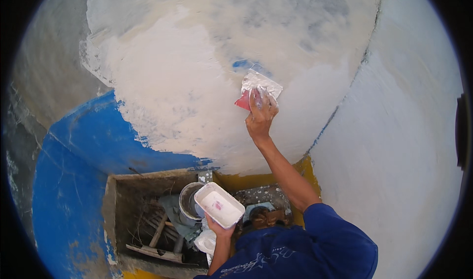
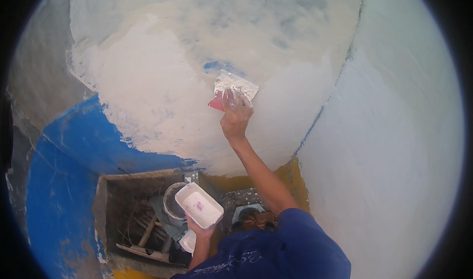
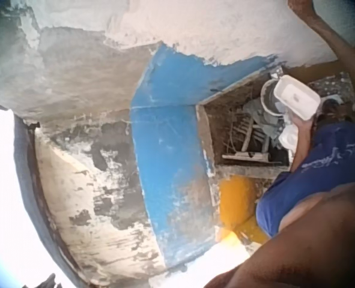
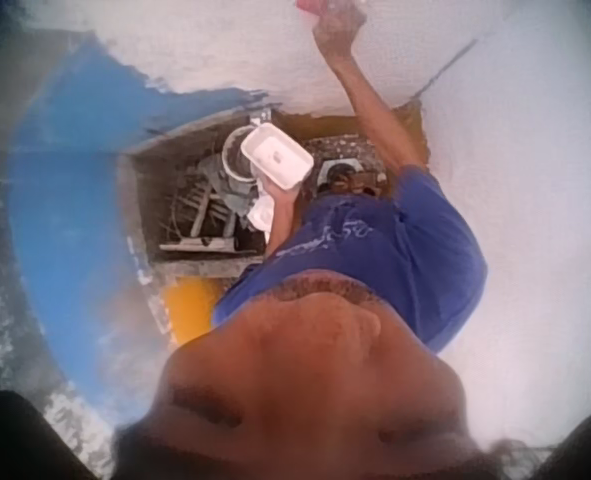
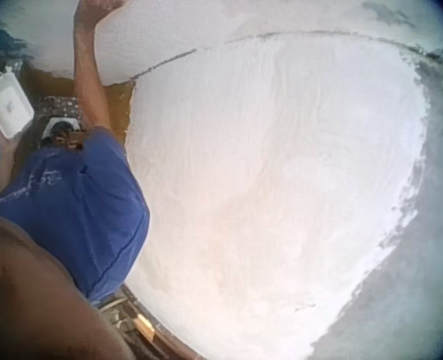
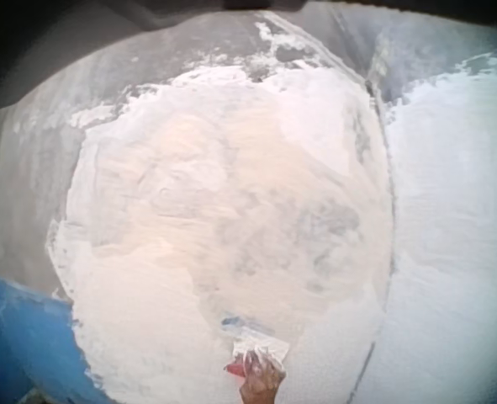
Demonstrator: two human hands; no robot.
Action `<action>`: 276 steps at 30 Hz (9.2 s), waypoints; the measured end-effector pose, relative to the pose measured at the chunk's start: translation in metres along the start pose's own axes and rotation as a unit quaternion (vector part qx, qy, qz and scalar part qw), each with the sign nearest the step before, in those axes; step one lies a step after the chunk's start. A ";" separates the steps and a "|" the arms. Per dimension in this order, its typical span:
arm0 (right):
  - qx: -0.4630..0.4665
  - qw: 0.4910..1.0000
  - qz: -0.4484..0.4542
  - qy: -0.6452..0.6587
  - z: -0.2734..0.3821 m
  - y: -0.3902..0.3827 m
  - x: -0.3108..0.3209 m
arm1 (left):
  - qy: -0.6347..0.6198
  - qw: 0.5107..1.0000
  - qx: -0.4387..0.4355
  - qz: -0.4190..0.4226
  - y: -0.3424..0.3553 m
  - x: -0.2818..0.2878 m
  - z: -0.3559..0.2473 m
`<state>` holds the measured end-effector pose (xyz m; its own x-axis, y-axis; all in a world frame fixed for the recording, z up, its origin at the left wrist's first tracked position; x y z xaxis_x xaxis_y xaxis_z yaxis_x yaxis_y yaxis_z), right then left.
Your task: The person applies patching compound to a blue-and-white wall using a putty knife. They repeatedly scoop compound from a small plastic tray and spread it across the wall surface to cover gaps and uneven areas.
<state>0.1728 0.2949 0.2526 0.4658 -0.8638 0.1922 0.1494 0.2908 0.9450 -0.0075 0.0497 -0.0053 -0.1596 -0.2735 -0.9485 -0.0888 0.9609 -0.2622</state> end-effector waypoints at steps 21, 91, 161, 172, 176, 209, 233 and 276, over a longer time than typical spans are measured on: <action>0.027 0.988 0.086 0.124 0.023 -0.036 0.024 | -0.015 1.000 0.013 0.017 0.000 -0.004 -0.009; -0.007 0.997 -0.048 0.067 0.052 0.022 -0.018 | -0.036 0.999 0.004 0.014 0.003 0.008 -0.023; 0.100 0.994 0.040 0.006 -0.034 0.036 0.055 | -0.017 0.999 0.032 0.029 0.004 -0.002 -0.014; 0.088 0.993 -0.001 0.082 0.016 0.056 0.068 | -0.017 0.999 0.016 0.024 0.003 -0.007 -0.015; 0.070 0.996 -0.008 0.057 0.018 0.067 0.046 | -0.014 0.999 0.023 0.024 0.004 -0.002 -0.013; 0.017 0.996 0.042 0.076 -0.024 -0.015 0.048 | -0.015 0.999 0.004 0.031 0.002 -0.008 -0.020; 0.051 0.995 -0.058 0.064 -0.072 0.048 0.089 | 0.003 1.000 0.010 0.021 0.001 -0.005 -0.014; 0.038 0.990 0.039 0.134 -0.022 -0.071 0.041 | 0.005 0.999 -0.021 0.045 0.008 0.001 -0.030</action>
<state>0.2010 0.2478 0.1880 0.6891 -0.6973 0.1973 0.0431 0.3112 0.9494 -0.0376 0.0561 -0.0030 -0.1784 -0.1873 -0.9660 -0.1140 0.9790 -0.1688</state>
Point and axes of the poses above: each hand's wrist, its own y-axis towards the middle knuckle, its own x-axis out of the back of the hand, z = x × y, the point moved 5 cm from there along y, towards the middle knuckle
